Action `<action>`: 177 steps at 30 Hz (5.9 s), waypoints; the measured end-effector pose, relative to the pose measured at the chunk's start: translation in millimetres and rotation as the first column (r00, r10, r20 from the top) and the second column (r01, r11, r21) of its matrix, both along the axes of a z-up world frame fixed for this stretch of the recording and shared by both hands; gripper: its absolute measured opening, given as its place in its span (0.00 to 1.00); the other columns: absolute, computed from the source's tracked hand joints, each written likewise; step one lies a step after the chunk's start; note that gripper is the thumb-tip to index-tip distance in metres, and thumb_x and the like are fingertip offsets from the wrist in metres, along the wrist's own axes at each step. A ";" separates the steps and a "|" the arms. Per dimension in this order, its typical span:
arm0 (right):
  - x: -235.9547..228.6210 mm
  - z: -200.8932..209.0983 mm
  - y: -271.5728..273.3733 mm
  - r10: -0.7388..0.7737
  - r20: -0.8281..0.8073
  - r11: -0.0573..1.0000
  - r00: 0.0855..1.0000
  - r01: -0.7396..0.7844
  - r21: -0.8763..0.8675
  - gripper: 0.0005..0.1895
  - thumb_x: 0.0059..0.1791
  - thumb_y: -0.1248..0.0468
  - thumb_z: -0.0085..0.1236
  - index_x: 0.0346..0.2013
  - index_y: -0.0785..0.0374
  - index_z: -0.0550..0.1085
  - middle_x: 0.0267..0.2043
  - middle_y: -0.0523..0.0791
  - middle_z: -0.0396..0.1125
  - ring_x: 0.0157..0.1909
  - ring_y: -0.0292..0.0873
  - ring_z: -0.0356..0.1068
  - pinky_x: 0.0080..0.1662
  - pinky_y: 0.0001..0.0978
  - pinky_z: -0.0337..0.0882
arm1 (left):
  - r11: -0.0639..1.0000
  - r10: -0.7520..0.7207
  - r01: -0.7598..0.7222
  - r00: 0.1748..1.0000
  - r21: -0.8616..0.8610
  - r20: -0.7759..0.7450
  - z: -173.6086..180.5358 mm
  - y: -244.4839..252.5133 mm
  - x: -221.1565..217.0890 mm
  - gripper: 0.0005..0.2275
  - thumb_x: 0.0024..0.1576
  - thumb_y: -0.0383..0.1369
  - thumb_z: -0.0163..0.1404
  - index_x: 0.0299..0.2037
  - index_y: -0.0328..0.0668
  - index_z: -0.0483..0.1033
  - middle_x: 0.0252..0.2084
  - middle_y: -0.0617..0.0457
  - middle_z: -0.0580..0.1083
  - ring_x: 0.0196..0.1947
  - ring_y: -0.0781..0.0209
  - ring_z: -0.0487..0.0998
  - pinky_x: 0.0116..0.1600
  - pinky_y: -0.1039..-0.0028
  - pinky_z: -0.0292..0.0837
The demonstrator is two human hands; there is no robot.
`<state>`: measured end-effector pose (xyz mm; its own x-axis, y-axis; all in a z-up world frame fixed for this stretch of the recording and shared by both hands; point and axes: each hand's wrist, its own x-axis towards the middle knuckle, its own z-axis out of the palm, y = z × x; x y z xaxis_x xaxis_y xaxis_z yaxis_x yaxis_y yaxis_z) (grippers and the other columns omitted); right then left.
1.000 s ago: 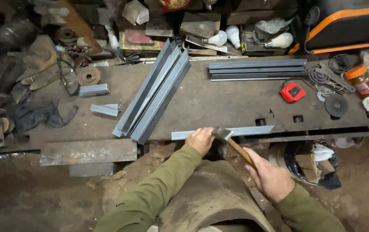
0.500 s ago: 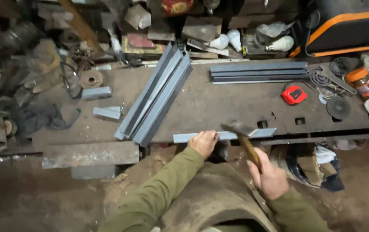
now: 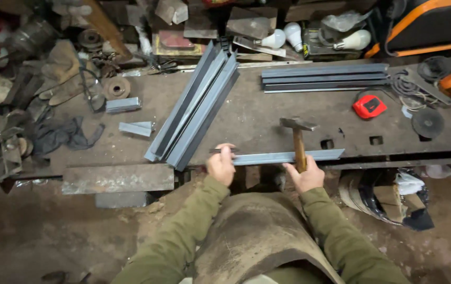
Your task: Hammering and straightening metal angle strips on a workshop workbench.
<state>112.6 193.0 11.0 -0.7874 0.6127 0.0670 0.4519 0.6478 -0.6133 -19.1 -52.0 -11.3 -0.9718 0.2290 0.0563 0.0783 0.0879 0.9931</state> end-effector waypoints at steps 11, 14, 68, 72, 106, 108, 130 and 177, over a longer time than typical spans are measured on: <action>-1.0 4.1 3.2 0.021 -0.006 1.000 1.000 -0.021 0.001 0.29 0.43 0.48 0.74 0.48 0.63 0.75 0.37 0.51 0.74 0.37 0.50 0.75 0.41 0.42 0.74 | 0.999 0.015 -0.010 0.984 -0.031 0.178 41.1 -39.0 6.7 0.11 0.63 0.34 0.51 0.47 0.31 0.79 0.31 0.48 0.79 0.24 0.67 0.80 0.29 0.76 0.78; -2.6 9.4 1.2 -0.002 0.019 1.000 1.000 0.002 0.000 0.30 0.42 0.48 0.74 0.48 0.64 0.75 0.37 0.51 0.74 0.36 0.50 0.75 0.41 0.42 0.74 | 0.994 0.018 -0.003 0.991 -0.112 0.133 39.5 -34.4 3.9 0.10 0.62 0.33 0.53 0.45 0.31 0.79 0.30 0.48 0.80 0.23 0.67 0.80 0.29 0.76 0.77; -4.4 206.6 -62.9 0.647 0.284 0.716 0.708 -0.692 0.094 0.32 0.49 0.55 0.58 0.68 0.51 0.64 0.42 0.51 0.75 0.34 0.54 0.77 0.32 0.42 0.75 | 0.897 -0.208 -0.083 0.787 -0.434 -0.581 2.0 -23.9 2.2 0.10 0.54 0.29 0.57 0.44 0.39 0.74 0.38 0.48 0.75 0.39 0.47 0.77 0.43 0.61 0.75; -14.6 231.9 -67.4 0.654 0.389 0.674 0.649 -0.733 0.090 0.36 0.48 0.55 0.59 0.71 0.49 0.63 0.45 0.47 0.76 0.30 0.52 0.76 0.29 0.42 0.74 | 0.912 -0.179 -0.085 0.797 -0.401 -0.576 -28.7 -21.7 2.6 0.10 0.53 0.31 0.60 0.38 0.44 0.71 0.39 0.49 0.76 0.41 0.47 0.79 0.44 0.62 0.76; -7.7 2.1 -6.1 0.119 0.005 0.992 0.993 -0.119 0.051 0.26 0.44 0.47 0.71 0.48 0.60 0.77 0.35 0.50 0.74 0.35 0.51 0.75 0.40 0.41 0.74 | 0.973 -0.042 -0.058 0.908 -0.224 -0.417 91.5 -44.9 -16.5 0.05 0.55 0.26 0.48 0.37 0.41 0.78 0.42 0.48 0.76 0.41 0.49 0.81 0.48 0.68 0.78; -6.0 -1.3 -4.2 0.158 -0.022 0.978 0.987 -0.154 0.139 0.26 0.44 0.47 0.71 0.49 0.59 0.77 0.34 0.50 0.74 0.34 0.52 0.74 0.39 0.40 0.73 | 0.847 -0.341 0.127 0.875 -0.517 -0.344 104.7 -22.4 -13.3 0.11 0.48 0.33 0.57 0.40 0.42 0.79 0.43 0.46 0.77 0.34 0.47 0.80 0.41 0.63 0.76; 52.9 46.0 -3.2 0.075 -0.090 0.985 0.993 -0.088 -0.149 0.25 0.45 0.54 0.69 0.52 0.62 0.74 0.34 0.48 0.75 0.32 0.41 0.76 0.37 0.36 0.75 | 0.389 -0.158 -0.515 0.779 -0.764 -0.606 80.9 -94.3 -82.1 0.17 0.54 0.36 0.58 0.53 0.49 0.76 0.57 0.49 0.74 0.32 0.57 0.78 0.56 0.48 0.69; 102.2 40.3 129.0 -0.061 -0.016 0.971 0.998 0.056 -0.234 0.23 0.43 0.52 0.71 0.44 0.63 0.77 0.33 0.47 0.75 0.33 0.39 0.73 0.40 0.34 0.74 | 0.721 -0.504 -0.255 0.446 -0.645 -0.740 46.4 9.0 -12.7 0.10 0.54 0.40 0.60 0.38 0.47 0.78 0.33 0.57 0.74 0.32 0.59 0.78 0.50 0.58 0.76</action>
<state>214.9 322.0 51.3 -0.7498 0.6585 -0.0657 0.4689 0.4586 -0.7548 -31.8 -42.9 35.1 -0.4432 0.6819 0.5819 0.8647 0.4963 0.0769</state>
